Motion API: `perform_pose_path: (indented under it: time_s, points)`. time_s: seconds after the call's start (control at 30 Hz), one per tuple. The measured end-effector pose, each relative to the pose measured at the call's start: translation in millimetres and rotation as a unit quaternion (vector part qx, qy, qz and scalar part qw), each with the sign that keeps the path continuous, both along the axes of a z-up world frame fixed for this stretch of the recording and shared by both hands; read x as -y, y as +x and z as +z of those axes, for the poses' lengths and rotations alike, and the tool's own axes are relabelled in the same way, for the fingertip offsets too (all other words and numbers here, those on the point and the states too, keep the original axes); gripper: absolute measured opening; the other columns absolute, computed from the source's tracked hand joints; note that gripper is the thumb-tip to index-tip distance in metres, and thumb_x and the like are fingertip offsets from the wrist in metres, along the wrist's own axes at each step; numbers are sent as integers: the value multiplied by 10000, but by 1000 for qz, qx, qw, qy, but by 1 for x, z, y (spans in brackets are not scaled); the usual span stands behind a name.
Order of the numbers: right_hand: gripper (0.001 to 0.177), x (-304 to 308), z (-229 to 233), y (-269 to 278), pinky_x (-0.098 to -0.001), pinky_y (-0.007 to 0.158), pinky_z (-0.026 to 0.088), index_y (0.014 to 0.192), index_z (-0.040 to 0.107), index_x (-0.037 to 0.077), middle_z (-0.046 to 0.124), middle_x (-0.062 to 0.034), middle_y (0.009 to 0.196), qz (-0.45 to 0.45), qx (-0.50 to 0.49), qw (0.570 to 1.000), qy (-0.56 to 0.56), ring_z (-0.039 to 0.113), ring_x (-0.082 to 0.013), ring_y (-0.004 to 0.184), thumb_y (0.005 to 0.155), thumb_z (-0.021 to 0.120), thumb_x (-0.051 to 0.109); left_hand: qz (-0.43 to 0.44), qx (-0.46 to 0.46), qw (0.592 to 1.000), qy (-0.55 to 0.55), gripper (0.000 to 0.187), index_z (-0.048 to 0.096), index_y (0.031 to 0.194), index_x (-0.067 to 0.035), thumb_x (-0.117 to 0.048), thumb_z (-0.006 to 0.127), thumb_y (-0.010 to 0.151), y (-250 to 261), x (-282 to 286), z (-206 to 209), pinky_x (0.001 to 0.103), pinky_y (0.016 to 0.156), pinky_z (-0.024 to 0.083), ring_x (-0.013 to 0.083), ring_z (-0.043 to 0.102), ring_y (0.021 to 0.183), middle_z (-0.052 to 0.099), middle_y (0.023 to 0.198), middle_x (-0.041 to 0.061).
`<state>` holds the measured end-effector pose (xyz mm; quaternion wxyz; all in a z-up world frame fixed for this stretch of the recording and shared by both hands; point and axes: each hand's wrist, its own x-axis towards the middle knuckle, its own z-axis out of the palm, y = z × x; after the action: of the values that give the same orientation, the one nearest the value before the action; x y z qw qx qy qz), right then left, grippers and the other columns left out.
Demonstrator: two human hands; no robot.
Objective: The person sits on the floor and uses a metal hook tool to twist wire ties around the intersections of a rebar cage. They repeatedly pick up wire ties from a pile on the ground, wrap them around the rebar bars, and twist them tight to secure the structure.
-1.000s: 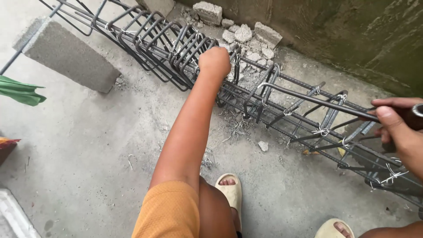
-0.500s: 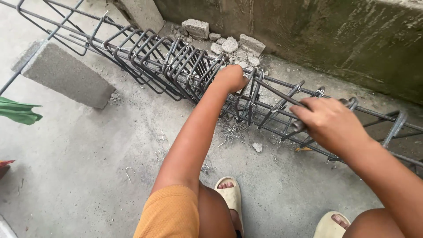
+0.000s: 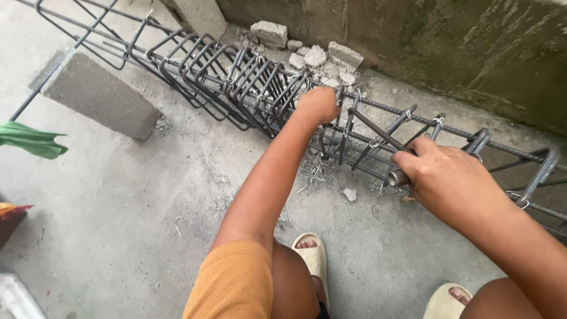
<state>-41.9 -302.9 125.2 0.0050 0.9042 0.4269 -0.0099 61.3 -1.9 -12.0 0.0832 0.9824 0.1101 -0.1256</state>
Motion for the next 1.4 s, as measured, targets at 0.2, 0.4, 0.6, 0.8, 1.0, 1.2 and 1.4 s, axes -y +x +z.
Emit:
perform_pose_path:
  time_s: [0.2, 0.4, 0.6, 0.8, 1.0, 1.2, 1.4]
  points:
    - [228, -22, -2, 2, -427, 807, 659, 1122, 683, 177, 629, -91, 965, -27, -43, 997, -57, 747, -259, 794, 939, 559, 124, 0, 37, 999, -6, 294, 754, 1025, -19, -210, 614, 850, 0, 7, -12, 481, 829, 600, 357, 738, 936, 756, 1055, 168]
    - [241, -4, -7, 15, -430, 846, 591, 1051, 695, 166, 662, -62, 1015, 24, 36, 999, 9, 708, -301, 858, 818, 643, 128, -10, 47, 999, -6, 326, 755, 1023, -20, -270, 664, 835, 9, -9, -27, 471, 853, 593, 367, 729, 961, 758, 1064, 169]
    - [51, 9, -1, 12, -340, 904, 565, 904, 689, 185, 707, -3, 1220, 85, 195, 977, 6, 715, -159, 966, 878, 646, 192, -7, 22, 1000, -3, 326, 765, 1043, -34, -284, 682, 851, 8, -8, -15, 463, 864, 589, 346, 730, 976, 760, 1082, 144]
    - [85, 29, -17, 25, -372, 977, 510, 896, 615, 197, 684, -17, 1293, 109, 223, 968, 48, 692, -200, 1091, 829, 665, 215, -21, -31, 999, -9, 231, 757, 961, -42, -254, 672, 931, -1, 1, 4, 410, 879, 613, 268, 736, 892, 759, 1025, 132]
    - [38, 24, -20, 29, -372, 968, 507, 826, 647, 174, 652, -20, 1231, 127, 202, 971, 24, 686, -200, 1003, 790, 639, 183, -7, 12, 1000, -20, 307, 777, 1014, -28, -275, 693, 852, 8, -10, -13, 447, 864, 597, 336, 735, 940, 760, 1051, 163]
    - [104, 25, -24, 44, -373, 911, 527, 831, 727, 142, 666, -32, 1269, 114, 120, 986, -5, 717, -208, 984, 741, 679, 164, -13, -7, 1000, -19, 419, 769, 1041, -9, -382, 750, 851, 6, -18, -16, 454, 878, 587, 365, 730, 939, 760, 1037, 172]
    - [56, 24, -17, 38, -363, 972, 532, 790, 667, 121, 678, -54, 1387, 159, 185, 965, 93, 701, -195, 1012, 809, 643, 168, 10, -27, 994, -106, 446, 749, 755, -23, -450, 820, 861, 0, -29, 7, 403, 804, 586, 254, 714, 685, 752, 805, 109]
